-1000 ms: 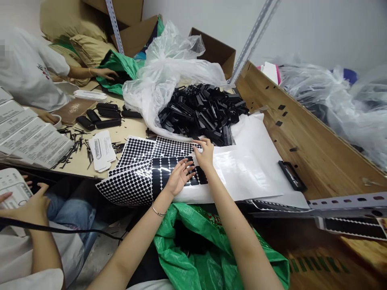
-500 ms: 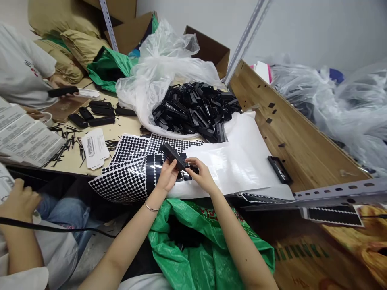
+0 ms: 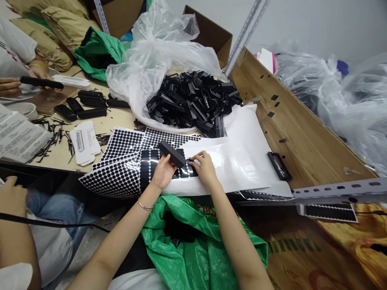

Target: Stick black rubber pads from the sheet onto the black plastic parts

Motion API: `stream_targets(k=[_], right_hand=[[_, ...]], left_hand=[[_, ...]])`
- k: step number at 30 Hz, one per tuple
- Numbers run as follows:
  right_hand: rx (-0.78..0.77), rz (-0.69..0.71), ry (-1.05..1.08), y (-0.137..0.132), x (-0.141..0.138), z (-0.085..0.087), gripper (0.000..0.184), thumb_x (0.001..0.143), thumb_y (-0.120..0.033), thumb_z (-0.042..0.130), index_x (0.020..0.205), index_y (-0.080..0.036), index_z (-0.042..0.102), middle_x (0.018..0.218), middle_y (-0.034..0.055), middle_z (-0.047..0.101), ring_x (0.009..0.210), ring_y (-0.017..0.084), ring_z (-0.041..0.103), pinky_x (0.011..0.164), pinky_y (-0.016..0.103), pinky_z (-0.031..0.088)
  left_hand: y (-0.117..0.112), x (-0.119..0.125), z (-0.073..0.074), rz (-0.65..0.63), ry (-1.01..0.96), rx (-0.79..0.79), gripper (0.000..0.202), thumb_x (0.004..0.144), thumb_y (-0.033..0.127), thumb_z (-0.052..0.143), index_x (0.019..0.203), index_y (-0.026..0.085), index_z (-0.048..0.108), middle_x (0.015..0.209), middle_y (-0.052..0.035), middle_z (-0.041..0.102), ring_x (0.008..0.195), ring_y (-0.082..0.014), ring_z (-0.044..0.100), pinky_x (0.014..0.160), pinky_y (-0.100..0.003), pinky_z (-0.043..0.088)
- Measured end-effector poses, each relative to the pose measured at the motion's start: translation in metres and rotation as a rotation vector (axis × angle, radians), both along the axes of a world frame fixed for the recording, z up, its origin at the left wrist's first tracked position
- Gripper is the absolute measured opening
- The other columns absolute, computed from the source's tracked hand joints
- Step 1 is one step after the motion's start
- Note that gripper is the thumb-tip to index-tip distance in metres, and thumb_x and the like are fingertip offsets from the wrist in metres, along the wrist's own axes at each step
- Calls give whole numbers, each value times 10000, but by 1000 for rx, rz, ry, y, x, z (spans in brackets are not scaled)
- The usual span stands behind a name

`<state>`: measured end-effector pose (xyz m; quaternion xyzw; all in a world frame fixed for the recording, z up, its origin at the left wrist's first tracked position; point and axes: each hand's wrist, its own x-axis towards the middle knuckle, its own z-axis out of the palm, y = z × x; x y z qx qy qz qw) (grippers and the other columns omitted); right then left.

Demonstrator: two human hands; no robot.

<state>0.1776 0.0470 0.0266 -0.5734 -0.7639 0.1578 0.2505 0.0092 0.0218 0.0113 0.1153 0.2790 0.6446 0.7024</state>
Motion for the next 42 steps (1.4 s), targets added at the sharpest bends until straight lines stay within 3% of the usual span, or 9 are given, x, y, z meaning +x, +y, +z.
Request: stream_targets(k=[5, 11, 20, 24, 26, 30, 33, 42], right_hand=[[-164, -5, -89, 11, 0, 15, 54, 820, -250, 665, 864, -276, 683, 908, 29, 591, 843, 212, 557, 594, 290, 396], [-256, -13, -134, 16, 0, 23, 85, 877, -230, 581, 834, -242, 654, 917, 4, 604, 750, 142, 555, 566, 250, 314], [-164, -81, -34, 4, -1, 13, 145, 900, -258, 500, 823, -225, 618, 977, 16, 612, 828, 165, 573, 627, 276, 343], [-131, -243, 35, 12, 2, 6, 164, 894, -289, 466, 826, -213, 594, 1013, 44, 593, 817, 183, 574, 662, 307, 375], [-148, -301, 127, 18, 6, 2, 163, 873, -322, 488, 814, -209, 588, 1003, 48, 587, 792, 182, 573, 681, 318, 397], [-230, -258, 378, 21, 13, -6, 225, 819, -433, 544, 805, -214, 593, 959, 26, 584, 719, 157, 567, 654, 306, 435], [-254, -248, 429, 19, 15, -7, 235, 793, -448, 568, 785, -215, 596, 935, 25, 582, 741, 164, 567, 636, 294, 444], [-251, -101, -8, 29, 10, 15, 63, 805, -217, 589, 767, -214, 639, 966, 37, 556, 726, 162, 575, 681, 318, 453]], left_hand=[[-1, 0, 1, -14, -56, -56, 53, 858, 239, 612, 880, 193, 627, 850, -1, 706, 785, -121, 651, 797, -261, 508], [-4, 1, 5, -39, -10, -17, 78, 837, 204, 653, 902, 202, 611, 893, 9, 704, 802, -106, 644, 826, -262, 499], [-4, 4, 0, -112, 166, 108, 393, 700, 287, 790, 991, 218, 536, 896, 10, 673, 836, -125, 638, 819, -278, 497], [-5, 5, 1, -127, 213, 120, 497, 647, 307, 823, 1012, 238, 494, 944, 9, 653, 852, -130, 624, 736, -255, 505], [-6, 5, 2, -136, 225, 119, 510, 635, 310, 828, 1025, 235, 507, 964, 1, 642, 854, -133, 614, 711, -247, 503], [-6, 4, 2, -149, 236, 126, 466, 659, 318, 808, 1031, 227, 543, 955, -3, 628, 846, -132, 604, 701, -239, 497], [-5, 3, 0, -167, 220, 117, 416, 695, 348, 779, 1022, 225, 555, 940, -2, 634, 810, -126, 605, 671, -232, 486], [-5, 2, 0, -154, 147, 79, 409, 684, 360, 792, 997, 221, 569, 896, 3, 662, 782, -123, 620, 654, -224, 485]])
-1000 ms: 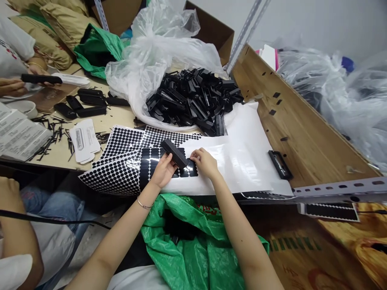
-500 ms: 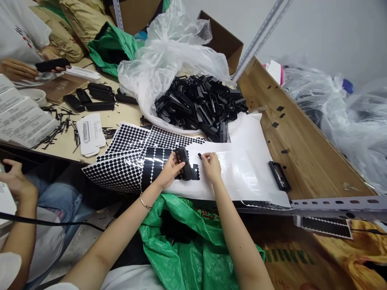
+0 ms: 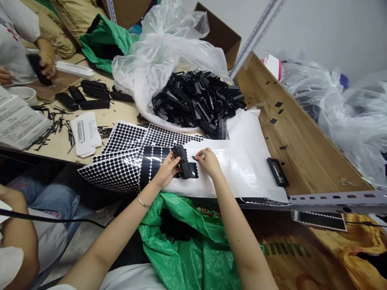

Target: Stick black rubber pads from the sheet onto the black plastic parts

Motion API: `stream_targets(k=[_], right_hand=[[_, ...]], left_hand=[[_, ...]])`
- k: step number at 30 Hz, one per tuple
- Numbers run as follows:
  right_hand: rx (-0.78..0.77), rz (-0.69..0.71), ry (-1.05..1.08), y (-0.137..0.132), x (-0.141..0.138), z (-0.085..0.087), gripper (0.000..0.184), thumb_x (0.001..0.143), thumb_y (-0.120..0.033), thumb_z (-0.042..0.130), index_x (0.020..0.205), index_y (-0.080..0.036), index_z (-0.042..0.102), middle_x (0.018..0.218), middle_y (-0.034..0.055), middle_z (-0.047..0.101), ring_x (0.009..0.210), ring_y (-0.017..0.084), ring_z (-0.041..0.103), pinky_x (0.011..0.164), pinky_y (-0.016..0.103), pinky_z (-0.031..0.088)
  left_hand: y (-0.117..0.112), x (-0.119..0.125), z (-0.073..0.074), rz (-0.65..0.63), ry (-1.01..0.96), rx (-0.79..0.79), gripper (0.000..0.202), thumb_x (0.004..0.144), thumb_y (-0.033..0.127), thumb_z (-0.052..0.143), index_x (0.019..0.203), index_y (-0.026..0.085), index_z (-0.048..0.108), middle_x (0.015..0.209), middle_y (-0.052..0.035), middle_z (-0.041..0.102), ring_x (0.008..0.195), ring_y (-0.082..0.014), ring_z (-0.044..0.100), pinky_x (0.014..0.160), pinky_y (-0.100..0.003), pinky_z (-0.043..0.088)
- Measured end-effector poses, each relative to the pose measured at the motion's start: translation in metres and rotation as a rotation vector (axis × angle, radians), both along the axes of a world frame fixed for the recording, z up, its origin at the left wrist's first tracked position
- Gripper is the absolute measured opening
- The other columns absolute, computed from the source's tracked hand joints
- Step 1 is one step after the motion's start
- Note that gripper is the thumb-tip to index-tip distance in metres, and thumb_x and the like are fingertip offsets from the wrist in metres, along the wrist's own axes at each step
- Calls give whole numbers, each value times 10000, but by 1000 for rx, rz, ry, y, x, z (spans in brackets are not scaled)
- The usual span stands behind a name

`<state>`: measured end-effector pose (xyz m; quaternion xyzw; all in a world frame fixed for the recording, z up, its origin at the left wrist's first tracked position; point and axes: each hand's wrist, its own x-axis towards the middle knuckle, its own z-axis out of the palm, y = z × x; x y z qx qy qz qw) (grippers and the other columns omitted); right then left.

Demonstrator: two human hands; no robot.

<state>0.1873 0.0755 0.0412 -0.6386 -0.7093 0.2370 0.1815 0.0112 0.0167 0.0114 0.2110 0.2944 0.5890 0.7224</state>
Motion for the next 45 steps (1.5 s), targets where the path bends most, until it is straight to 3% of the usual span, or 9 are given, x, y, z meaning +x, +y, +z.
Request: stream_targets(k=[1, 5, 10, 19, 27, 31, 35, 39, 45], right_hand=[[23, -8, -38, 2, -1, 3, 79, 788, -212, 619, 857, -227, 655, 1007, 41, 547, 716, 161, 574, 667, 318, 454], [179, -41, -91, 17, -7, 12, 575, 705, -238, 741, 1241, -302, 545, 1164, 64, 504, 742, 179, 583, 652, 332, 470], [156, 73, 29, 46, -36, 9, 121, 847, -194, 576, 871, -211, 693, 951, 52, 613, 875, 201, 601, 802, 338, 468], [148, 26, -78, 53, -51, -1, 119, 813, -167, 594, 784, -234, 688, 967, 43, 651, 905, 223, 593, 748, 333, 436], [-5, 21, 60, 72, -54, 9, 168, 719, -121, 650, 588, -187, 566, 763, 47, 628, 788, 204, 574, 781, 351, 436], [-43, 64, 279, 52, -43, 25, 167, 779, -298, 623, 664, -185, 581, 741, 11, 611, 726, 153, 553, 715, 303, 465], [-177, 174, 675, 5, -23, 36, 283, 680, -451, 713, 699, -186, 616, 836, 10, 622, 792, 155, 558, 761, 302, 460], [-211, 140, 732, -29, -16, 33, 276, 670, -448, 724, 694, -188, 636, 926, 32, 617, 868, 172, 567, 819, 314, 450], [-134, 55, 777, -39, -22, 20, 253, 693, -441, 713, 688, -203, 628, 917, 28, 612, 877, 177, 577, 829, 331, 470]], left_hand=[[0, 0, 0, -1, 5, 1, 414, 682, 365, 794, 1001, 222, 570, 911, 0, 664, 799, -127, 623, 663, -227, 487], [1, 1, -1, -1, 35, 12, 405, 695, 370, 782, 1011, 222, 576, 976, -11, 662, 850, -136, 624, 688, -233, 482], [1, 1, 2, -6, 45, 23, 431, 650, 386, 813, 960, 208, 572, 932, 0, 659, 802, -112, 615, 682, -215, 479], [2, 1, 1, -3, 75, 41, 433, 669, 379, 797, 961, 223, 517, 903, 8, 658, 842, -135, 638, 740, -258, 497], [2, 2, -1, 34, 96, 54, 436, 659, 374, 809, 959, 206, 540, 880, 12, 646, 829, -135, 631, 762, -290, 530], [3, 3, -1, 67, 107, 59, 470, 630, 399, 825, 927, 199, 521, 833, 27, 624, 768, -116, 625, 739, -292, 552], [4, 4, 1, 76, 125, 49, 533, 571, 418, 854, 916, 196, 513, 813, 37, 597, 746, -122, 640, 707, -307, 581], [5, 4, -1, 68, 159, 40, 555, 530, 407, 874, 875, 191, 497, 806, 42, 580, 720, -119, 641, 663, -285, 588], [5, 5, -6, 92, 205, 66, 489, 571, 345, 857, 852, 196, 486, 768, 60, 525, 705, -105, 618, 676, -299, 600]])
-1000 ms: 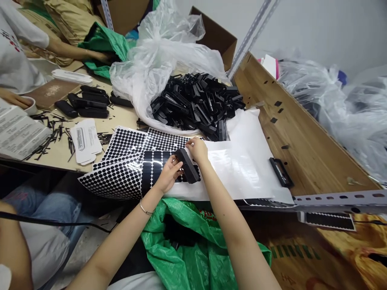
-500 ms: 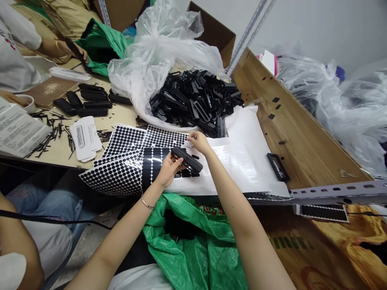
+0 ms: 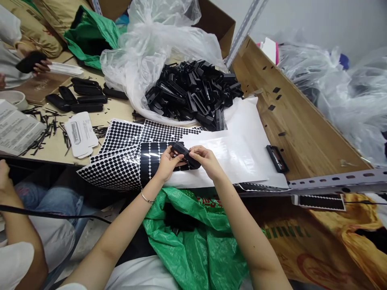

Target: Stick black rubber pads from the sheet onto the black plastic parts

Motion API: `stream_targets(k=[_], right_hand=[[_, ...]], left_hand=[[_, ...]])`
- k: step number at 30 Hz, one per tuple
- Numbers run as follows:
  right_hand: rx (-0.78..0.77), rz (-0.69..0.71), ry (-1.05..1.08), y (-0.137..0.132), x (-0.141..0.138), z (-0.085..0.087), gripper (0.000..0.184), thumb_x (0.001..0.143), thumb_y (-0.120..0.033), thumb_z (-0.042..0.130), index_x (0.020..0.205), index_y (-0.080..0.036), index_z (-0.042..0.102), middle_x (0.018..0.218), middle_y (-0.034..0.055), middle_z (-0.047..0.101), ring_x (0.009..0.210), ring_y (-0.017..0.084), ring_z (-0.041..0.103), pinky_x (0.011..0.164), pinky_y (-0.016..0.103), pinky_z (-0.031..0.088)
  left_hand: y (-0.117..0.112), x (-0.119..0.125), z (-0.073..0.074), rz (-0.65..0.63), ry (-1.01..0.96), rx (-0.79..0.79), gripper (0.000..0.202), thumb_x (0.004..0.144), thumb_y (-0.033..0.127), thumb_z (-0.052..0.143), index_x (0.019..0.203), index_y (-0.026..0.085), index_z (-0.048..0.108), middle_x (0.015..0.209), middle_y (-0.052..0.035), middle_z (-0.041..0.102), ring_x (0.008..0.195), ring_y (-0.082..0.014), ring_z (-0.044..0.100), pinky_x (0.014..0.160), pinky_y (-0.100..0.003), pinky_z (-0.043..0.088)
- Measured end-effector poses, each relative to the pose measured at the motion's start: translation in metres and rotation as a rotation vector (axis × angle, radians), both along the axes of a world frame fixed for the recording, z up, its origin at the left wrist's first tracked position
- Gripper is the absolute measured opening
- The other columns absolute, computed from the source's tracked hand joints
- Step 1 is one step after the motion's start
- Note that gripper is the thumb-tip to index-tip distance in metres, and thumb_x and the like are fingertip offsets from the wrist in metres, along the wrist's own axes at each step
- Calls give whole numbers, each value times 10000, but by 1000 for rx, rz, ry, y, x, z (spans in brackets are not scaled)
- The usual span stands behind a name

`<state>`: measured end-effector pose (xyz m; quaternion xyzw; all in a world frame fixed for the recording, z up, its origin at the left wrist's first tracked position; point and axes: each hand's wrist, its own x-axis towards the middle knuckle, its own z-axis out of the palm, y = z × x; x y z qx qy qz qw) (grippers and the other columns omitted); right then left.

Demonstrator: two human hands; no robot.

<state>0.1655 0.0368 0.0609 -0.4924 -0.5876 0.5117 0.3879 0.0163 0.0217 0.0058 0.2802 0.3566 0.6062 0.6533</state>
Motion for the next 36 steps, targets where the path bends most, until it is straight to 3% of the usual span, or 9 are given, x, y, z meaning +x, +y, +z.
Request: stream_targets(k=[8, 16, 23, 28, 33, 36], right_hand=[[37, -24, 6, -4, 1, -4, 246, 697, -431, 717, 683, -203, 625, 898, 23, 605, 873, 177, 579, 853, 346, 462], [143, -32, -70, -7, 1, -7, 265, 742, -466, 686, 697, -211, 628, 879, 27, 581, 890, 194, 573, 864, 361, 459], [185, -13, -141, -6, 1, -5, 192, 775, -395, 649, 713, -214, 634, 844, 15, 544, 869, 187, 558, 880, 357, 433], [114, 26, -109, -5, 3, -6, 216, 769, -422, 644, 724, -211, 630, 864, 16, 537, 864, 183, 551, 835, 336, 447], [-51, 32, 96, -6, 5, -13, 267, 734, -470, 671, 729, -214, 597, 865, 2, 545, 811, 160, 554, 765, 306, 464], [-76, 14, 149, -8, 5, -16, 284, 714, -478, 700, 725, -216, 591, 876, 2, 542, 822, 160, 554, 767, 301, 466]], left_hand=[[-1, 1, 2, 12, 10, -3, 527, 524, 377, 877, 819, 195, 480, 746, 60, 521, 674, -105, 609, 658, -303, 611], [-2, 1, 1, 19, 40, 13, 473, 568, 338, 855, 811, 193, 477, 759, 61, 496, 707, -101, 601, 741, -359, 613], [-2, 1, 1, -1, 44, 10, 476, 560, 347, 863, 805, 198, 482, 737, 49, 518, 700, -122, 613, 717, -346, 613], [-2, 0, 1, 4, 34, 5, 494, 535, 352, 874, 794, 200, 481, 726, 52, 520, 690, -126, 616, 681, -333, 615], [-1, 0, 0, -15, 50, 13, 450, 571, 332, 855, 796, 202, 488, 732, 43, 523, 729, -159, 640, 722, -381, 611], [-1, 1, 1, -25, 46, 25, 465, 567, 355, 857, 787, 200, 478, 727, 44, 538, 693, -148, 644, 697, -356, 612]])
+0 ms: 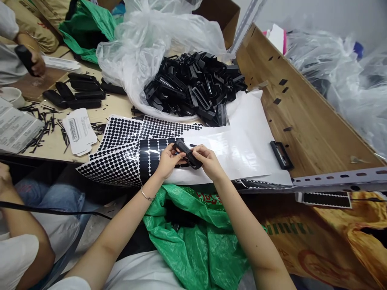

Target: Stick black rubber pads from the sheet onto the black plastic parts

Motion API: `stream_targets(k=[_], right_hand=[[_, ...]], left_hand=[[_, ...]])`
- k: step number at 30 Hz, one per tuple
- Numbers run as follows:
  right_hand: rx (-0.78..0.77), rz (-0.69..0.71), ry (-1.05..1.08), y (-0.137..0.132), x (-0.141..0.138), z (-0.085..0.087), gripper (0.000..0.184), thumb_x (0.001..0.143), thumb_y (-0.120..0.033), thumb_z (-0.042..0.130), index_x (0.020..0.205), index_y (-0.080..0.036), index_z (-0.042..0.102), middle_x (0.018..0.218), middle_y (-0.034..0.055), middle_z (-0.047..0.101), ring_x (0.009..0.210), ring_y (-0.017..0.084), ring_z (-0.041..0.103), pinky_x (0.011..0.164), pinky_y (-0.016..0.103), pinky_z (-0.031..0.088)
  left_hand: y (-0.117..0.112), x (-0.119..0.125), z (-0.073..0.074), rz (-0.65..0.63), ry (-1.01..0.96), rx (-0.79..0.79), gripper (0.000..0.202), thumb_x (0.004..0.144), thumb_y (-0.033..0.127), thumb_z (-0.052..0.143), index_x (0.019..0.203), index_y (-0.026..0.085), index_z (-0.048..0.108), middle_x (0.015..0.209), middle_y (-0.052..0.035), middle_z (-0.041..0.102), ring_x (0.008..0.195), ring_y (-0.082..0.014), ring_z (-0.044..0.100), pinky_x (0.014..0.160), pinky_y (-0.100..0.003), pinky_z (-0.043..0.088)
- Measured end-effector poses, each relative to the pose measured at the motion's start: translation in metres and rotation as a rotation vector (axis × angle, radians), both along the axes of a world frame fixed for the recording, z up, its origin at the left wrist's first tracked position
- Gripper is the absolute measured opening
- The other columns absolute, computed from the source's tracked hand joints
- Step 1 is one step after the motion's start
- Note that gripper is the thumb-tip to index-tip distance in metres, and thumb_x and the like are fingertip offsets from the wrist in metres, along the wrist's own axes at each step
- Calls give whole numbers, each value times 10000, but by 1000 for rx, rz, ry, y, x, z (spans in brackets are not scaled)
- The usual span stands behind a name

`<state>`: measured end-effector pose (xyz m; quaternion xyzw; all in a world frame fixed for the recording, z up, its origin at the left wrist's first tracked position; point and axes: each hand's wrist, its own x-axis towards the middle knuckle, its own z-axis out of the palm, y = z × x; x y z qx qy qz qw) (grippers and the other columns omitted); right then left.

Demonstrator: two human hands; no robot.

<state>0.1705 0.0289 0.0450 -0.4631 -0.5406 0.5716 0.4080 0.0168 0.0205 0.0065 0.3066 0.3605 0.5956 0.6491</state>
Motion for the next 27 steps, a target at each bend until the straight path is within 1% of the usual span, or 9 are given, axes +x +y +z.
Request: stream_targets(k=[3, 8, 13, 18, 20, 22, 24, 26, 27], right_hand=[[41, -14, -16, -1, -1, -1, 306, 706, -484, 721, 689, -211, 586, 878, 5, 526, 859, 167, 549, 806, 309, 463], [102, -25, -33, 1, -2, -1, 300, 715, -486, 736, 687, -214, 611, 866, 2, 503, 838, 162, 534, 816, 323, 452], [152, -40, -105, 0, -2, -1, 305, 714, -501, 735, 688, -216, 629, 847, 6, 496, 837, 174, 530, 812, 342, 447], [160, -81, -147, -1, -3, -2, 328, 689, -511, 751, 684, -211, 619, 822, 10, 516, 830, 184, 540, 767, 341, 461], [140, -93, -148, -1, -3, -3, 344, 681, -512, 757, 678, -210, 593, 797, 8, 541, 819, 183, 550, 781, 351, 476], [110, -114, -121, 0, -2, -5, 349, 666, -502, 772, 719, -218, 576, 800, 2, 571, 820, 178, 571, 815, 363, 491], [73, -124, -59, 0, -2, -7, 382, 630, -472, 804, 835, -239, 582, 886, 3, 614, 854, 176, 601, 842, 368, 504], [31, -92, -6, -1, -5, -9, 447, 614, -456, 815, 950, -261, 594, 992, 17, 649, 910, 189, 626, 859, 372, 510], [12, -69, 8, -1, -6, -10, 451, 625, -463, 804, 979, -262, 609, 1019, 27, 665, 933, 199, 634, 867, 376, 510]], left_hand=[[0, 0, 0, -6, 0, 5, 514, 540, 397, 863, 777, 195, 454, 720, 50, 557, 655, -134, 648, 643, -311, 611], [2, -1, -2, -9, 29, 22, 507, 567, 409, 844, 788, 191, 444, 723, 48, 573, 674, -145, 668, 644, -324, 617], [2, 0, -2, -3, 28, 20, 525, 546, 417, 855, 769, 193, 437, 707, 51, 575, 643, -135, 664, 615, -293, 612], [1, 2, -2, 18, 23, 25, 527, 538, 411, 862, 768, 190, 441, 707, 57, 557, 626, -131, 655, 629, -320, 618], [1, 2, -2, 30, 23, 27, 526, 533, 408, 864, 771, 189, 450, 703, 61, 546, 617, -120, 644, 630, -312, 616], [1, 1, -2, 40, 25, 25, 531, 521, 410, 869, 771, 189, 455, 695, 68, 536, 604, -103, 627, 622, -284, 610], [1, 1, -3, 39, 34, 28, 529, 516, 405, 871, 775, 188, 464, 692, 71, 532, 597, -91, 611, 618, -268, 604], [0, 2, -4, 15, 54, 44, 502, 535, 390, 865, 784, 186, 480, 698, 61, 543, 610, -98, 611, 626, -278, 604], [0, 2, -4, -2, 63, 54, 484, 549, 380, 860, 783, 184, 485, 701, 54, 550, 617, -104, 613, 631, -289, 605]])
